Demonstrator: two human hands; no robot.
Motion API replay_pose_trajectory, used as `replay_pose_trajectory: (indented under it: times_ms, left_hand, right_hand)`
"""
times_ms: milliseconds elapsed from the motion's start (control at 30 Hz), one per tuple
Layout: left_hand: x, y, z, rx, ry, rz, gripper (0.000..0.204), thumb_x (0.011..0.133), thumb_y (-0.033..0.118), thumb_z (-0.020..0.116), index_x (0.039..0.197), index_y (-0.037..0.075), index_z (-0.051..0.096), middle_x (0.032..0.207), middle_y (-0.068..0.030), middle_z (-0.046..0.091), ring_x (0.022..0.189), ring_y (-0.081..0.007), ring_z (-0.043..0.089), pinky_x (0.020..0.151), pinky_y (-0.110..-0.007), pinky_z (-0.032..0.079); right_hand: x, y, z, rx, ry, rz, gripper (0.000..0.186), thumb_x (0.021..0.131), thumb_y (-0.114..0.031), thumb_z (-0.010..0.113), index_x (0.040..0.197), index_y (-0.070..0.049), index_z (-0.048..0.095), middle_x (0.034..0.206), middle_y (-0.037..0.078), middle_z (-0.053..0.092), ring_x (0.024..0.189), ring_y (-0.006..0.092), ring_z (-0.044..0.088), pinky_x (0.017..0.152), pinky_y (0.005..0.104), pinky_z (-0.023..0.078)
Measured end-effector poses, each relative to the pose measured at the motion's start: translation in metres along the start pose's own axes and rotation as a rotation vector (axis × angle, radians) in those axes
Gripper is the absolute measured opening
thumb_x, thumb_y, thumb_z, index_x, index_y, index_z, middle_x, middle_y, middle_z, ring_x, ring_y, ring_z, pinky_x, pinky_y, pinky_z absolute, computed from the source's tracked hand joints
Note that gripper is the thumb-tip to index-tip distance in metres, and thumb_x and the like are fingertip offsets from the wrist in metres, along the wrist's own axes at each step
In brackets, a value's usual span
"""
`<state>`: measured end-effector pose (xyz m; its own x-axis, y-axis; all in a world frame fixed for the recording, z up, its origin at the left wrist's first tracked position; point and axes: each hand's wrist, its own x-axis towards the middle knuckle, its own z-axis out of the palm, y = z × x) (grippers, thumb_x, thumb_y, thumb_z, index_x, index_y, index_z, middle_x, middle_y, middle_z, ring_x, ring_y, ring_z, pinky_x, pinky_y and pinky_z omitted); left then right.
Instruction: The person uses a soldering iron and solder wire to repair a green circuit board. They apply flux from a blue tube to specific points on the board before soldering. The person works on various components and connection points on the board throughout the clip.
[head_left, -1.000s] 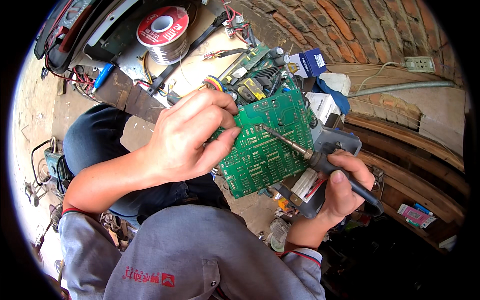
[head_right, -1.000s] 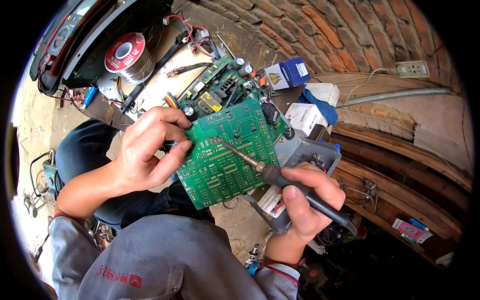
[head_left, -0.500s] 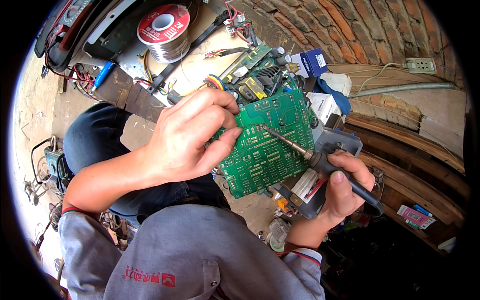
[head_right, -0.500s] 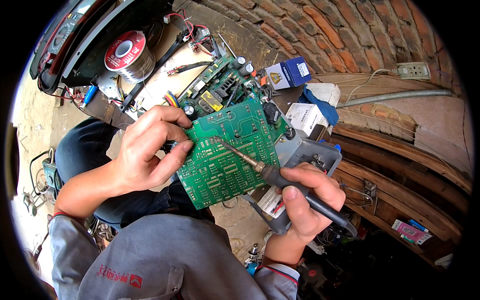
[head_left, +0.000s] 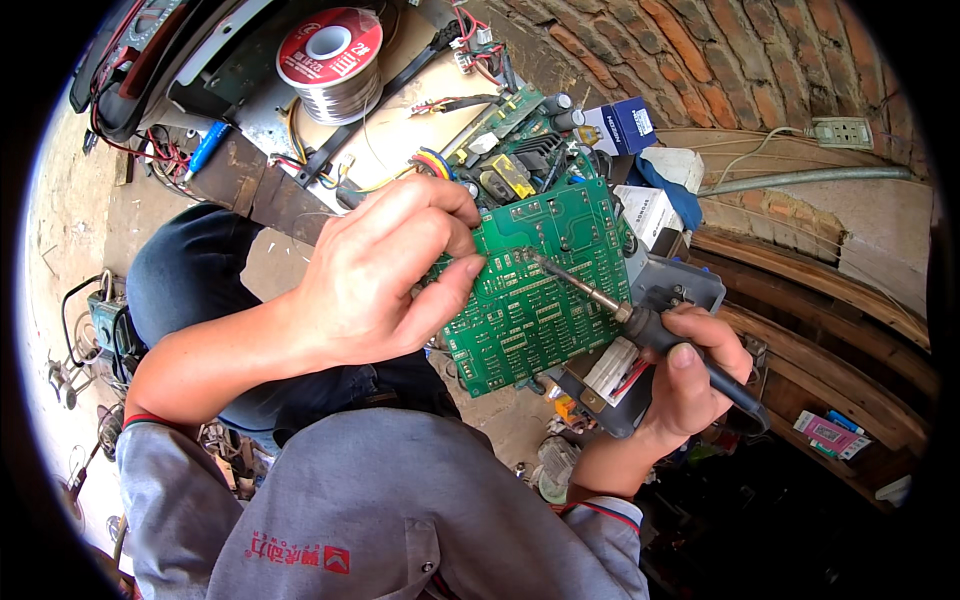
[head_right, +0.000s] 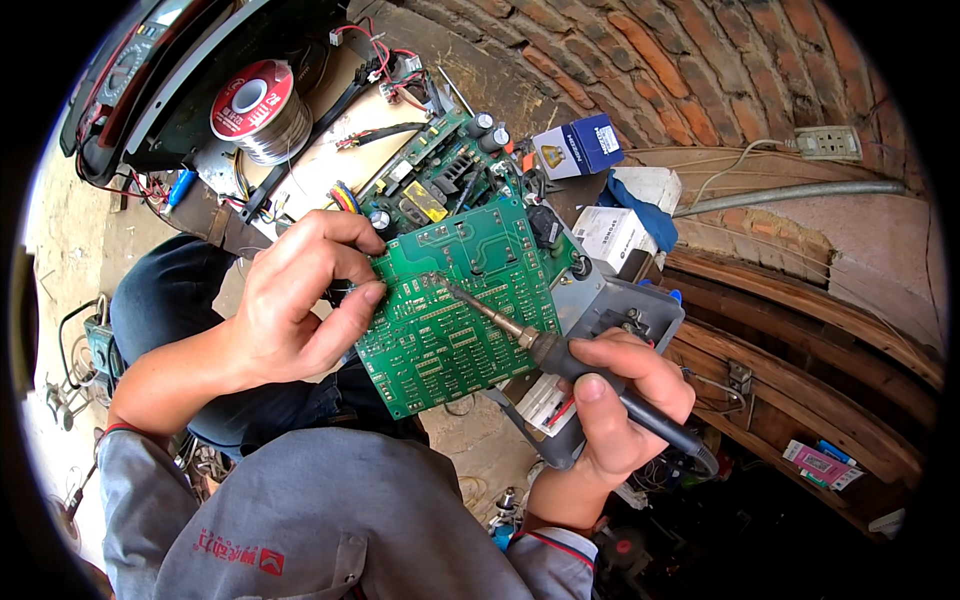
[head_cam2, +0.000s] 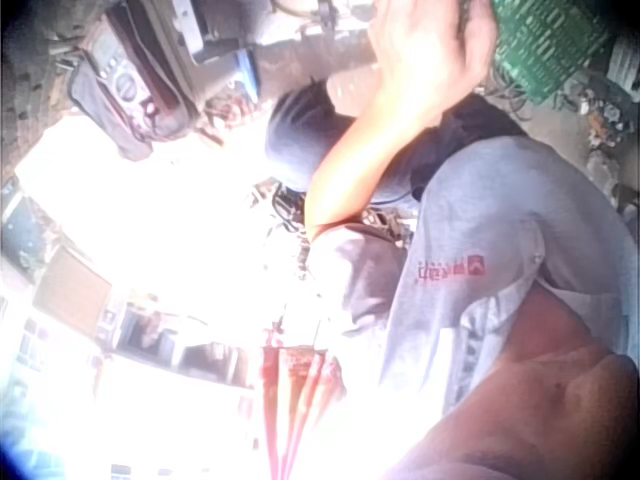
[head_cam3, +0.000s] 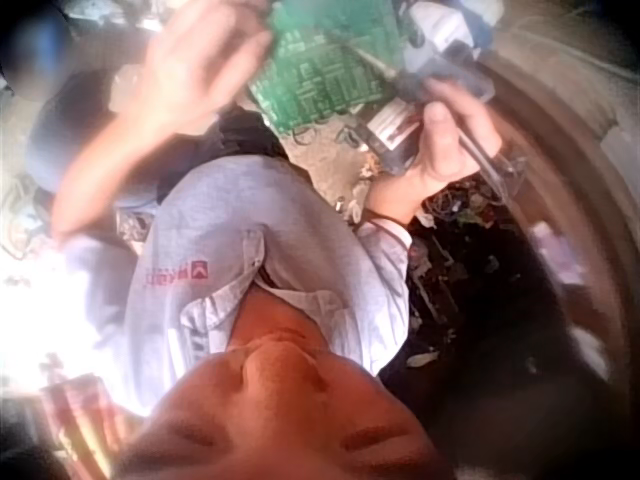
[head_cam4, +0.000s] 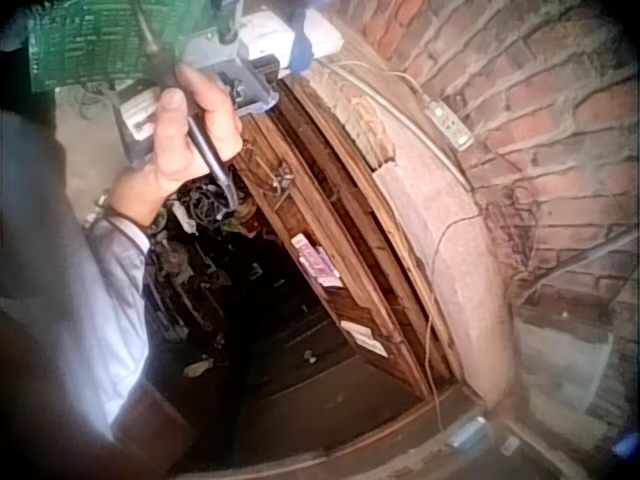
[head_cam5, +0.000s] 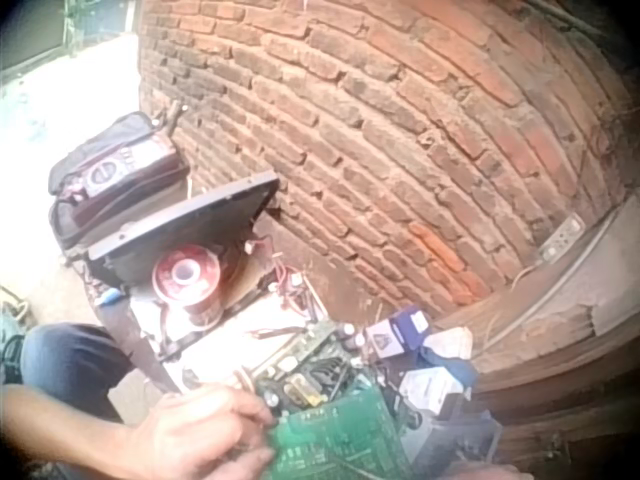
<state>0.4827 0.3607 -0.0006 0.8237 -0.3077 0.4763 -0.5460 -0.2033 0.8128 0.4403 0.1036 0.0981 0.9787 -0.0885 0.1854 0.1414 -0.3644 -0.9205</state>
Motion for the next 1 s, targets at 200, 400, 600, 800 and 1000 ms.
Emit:
replay_pose_trajectory:
  times_ms: [200,400,600,800,1000]
  left_hand:
    - [-0.0005,-0.0005,-0.0006,0.014,-0.019,0.012,0.012,0.076,-0.001,0.068,0.083,0.0,0.058,0.098,-0.016,0.058,0.081,-0.0252,0.061,0.068,-0.031,0.051]
    - [0.0004,0.0019,-0.0008,0.029,-0.029,-0.001,0.012,0.076,-0.001,0.069,0.083,0.0,0.059,0.099,-0.0153,0.057,0.081,-0.0243,0.062,0.068,-0.031,0.051]
    - [0.0002,0.002,0.0003,0.03,-0.024,-0.001,0.013,0.076,-0.001,0.07,0.083,0.0,0.059,0.099,-0.015,0.057,0.081,-0.0241,0.062,0.067,-0.031,0.051]
    - [0.0003,0.0003,0.0051,0.054,0.046,0.007,0.017,0.071,0.003,0.072,0.077,0.003,0.056,0.097,-0.0092,0.056,0.077,-0.0234,0.061,0.059,-0.033,0.051]
    - [-0.0002,-0.0001,0.0057,0.06,0.044,0.005,0.017,0.072,0.003,0.072,0.077,0.004,0.056,0.096,-0.0091,0.055,0.077,-0.0234,0.061,0.059,-0.033,0.051]
  right_hand:
    - [0.0001,0.0015,0.0,-0.013,-0.01,-0.021,0.033,0.071,-0.019,0.072,0.084,0.01,0.066,0.064,0.014,0.061,0.054,0.0168,0.055,0.053,0.0266,0.041]
    - [0.0012,0.0024,-0.0018,-0.026,-0.05,-0.004,0.033,0.07,-0.019,0.071,0.084,0.01,0.067,0.064,0.014,0.061,0.054,0.017,0.055,0.053,0.0262,0.041]
    - [0.0029,0.001,0.0012,-0.054,-0.018,-0.052,0.034,0.068,-0.02,0.072,0.082,0.01,0.067,0.063,0.014,0.061,0.055,0.0176,0.054,0.054,0.0266,0.04]
    - [0.001,-0.0001,-0.0002,-0.068,-0.003,-0.005,0.035,0.066,-0.022,0.072,0.081,0.01,0.067,0.063,0.014,0.06,0.056,0.0182,0.054,0.056,0.0275,0.04]
    - [0.002,0.0001,-0.0017,-0.055,-0.041,-0.021,0.035,0.067,-0.021,0.071,0.082,0.011,0.067,0.063,0.013,0.06,0.056,0.0183,0.054,0.056,0.0277,0.04]
